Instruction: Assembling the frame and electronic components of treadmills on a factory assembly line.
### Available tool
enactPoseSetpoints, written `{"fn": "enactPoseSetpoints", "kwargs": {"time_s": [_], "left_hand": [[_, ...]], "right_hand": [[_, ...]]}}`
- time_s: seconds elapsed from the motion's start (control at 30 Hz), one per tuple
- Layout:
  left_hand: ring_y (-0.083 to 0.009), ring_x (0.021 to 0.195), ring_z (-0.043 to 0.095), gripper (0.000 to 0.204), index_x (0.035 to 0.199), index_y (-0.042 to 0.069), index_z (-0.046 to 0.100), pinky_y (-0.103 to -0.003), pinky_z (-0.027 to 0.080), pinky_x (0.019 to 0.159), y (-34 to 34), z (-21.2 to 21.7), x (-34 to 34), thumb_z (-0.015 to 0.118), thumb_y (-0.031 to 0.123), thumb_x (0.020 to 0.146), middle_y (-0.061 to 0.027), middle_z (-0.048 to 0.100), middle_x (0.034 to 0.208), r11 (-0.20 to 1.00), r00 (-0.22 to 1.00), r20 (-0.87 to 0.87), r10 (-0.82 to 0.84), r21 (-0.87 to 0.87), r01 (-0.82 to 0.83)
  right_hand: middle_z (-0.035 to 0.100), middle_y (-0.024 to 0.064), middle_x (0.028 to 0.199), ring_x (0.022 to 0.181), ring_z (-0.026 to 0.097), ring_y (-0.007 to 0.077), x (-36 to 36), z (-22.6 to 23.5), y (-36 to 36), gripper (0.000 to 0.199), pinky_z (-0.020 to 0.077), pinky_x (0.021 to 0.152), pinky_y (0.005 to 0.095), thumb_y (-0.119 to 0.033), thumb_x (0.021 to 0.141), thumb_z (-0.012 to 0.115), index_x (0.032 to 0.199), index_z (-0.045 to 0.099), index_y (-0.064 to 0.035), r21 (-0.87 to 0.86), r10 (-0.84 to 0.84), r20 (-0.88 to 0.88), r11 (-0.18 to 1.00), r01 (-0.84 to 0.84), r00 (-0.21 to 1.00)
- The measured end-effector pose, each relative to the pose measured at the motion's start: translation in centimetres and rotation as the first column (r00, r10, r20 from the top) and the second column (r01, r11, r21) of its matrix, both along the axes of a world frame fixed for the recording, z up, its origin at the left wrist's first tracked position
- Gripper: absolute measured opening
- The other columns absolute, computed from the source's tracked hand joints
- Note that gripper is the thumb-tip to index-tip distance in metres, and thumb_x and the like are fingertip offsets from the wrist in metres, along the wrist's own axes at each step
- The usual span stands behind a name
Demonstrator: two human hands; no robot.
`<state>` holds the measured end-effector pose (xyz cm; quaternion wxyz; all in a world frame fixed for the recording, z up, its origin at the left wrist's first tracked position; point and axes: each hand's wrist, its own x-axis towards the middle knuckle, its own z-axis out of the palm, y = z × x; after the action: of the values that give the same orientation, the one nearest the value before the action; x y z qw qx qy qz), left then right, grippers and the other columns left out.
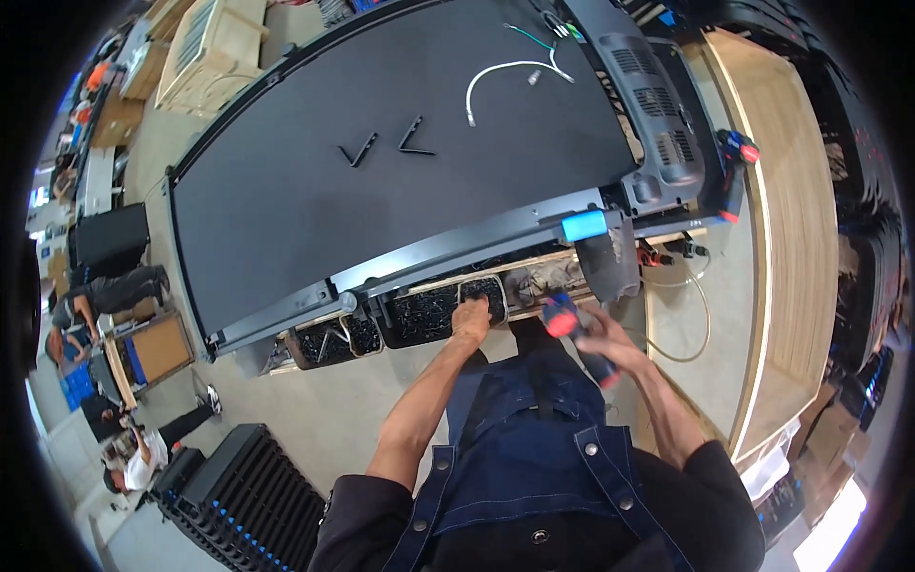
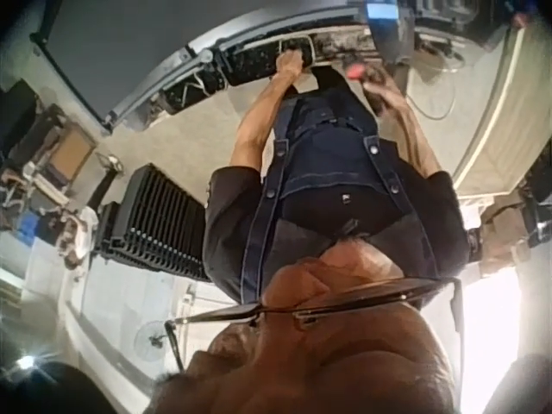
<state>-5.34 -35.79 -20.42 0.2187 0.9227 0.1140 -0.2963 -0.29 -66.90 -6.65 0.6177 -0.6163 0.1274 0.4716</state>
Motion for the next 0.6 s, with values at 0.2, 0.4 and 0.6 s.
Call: {"fn": "enactPoseSetpoints", "kwargs": {"time_s": [0.2,0.4,0.6], "left_hand": [[-0.0424,0.092,0.069,0.015,0.100,0.007,0.069,-0.051,0.055,0.081,0.3,2.6,0.7,0.064,0.016,0.089,-0.0252,0.070,0.089,0.957,0.978,0.090,0.191,-0.237,-0.165],[-0.0358,0.085,0.073,0.021,0.109,0.006,0.071,-0.045,0.058,0.076,1.3,1.2,-1.7,0.064,0.009,0.090,-0.0204,0.073,0.088,0.766,0.825,0.063,0.562,-0.416,-0.490],[-0.0187,0.087,0.070,0.030,0.125,-0.004,0.061,-0.030,0.060,0.080,2.5,7.9,-3.1,0.064,0.011,0.099,-0.0105,0.069,0.101,-0.154,0.482,-0.572,0.663,-0.735,-0.660]], "right_hand": [[0.068,0.0092,0.092,0.080,0.070,0.0196,2.1,9.1,0.2,0.050,0.0559,0.071,0.0346,-0.017,0.075,0.083,0.116,0.059,-0.0010,0.082,0.163,-0.204,0.985,-0.149,0.965],[0.070,0.0072,0.085,0.080,0.068,0.0190,2.8,5.3,4.2,0.033,0.0545,0.075,0.0338,-0.014,0.079,0.078,0.106,0.064,-0.0012,-0.172,0.412,0.213,0.908,-0.381,0.886],[0.071,0.0119,0.099,0.090,0.065,0.0200,2.6,10.5,6.9,0.046,0.0514,0.091,0.0345,-0.018,0.076,0.083,0.114,0.065,0.0008,-0.263,0.525,0.288,0.848,-0.461,0.801]]}}
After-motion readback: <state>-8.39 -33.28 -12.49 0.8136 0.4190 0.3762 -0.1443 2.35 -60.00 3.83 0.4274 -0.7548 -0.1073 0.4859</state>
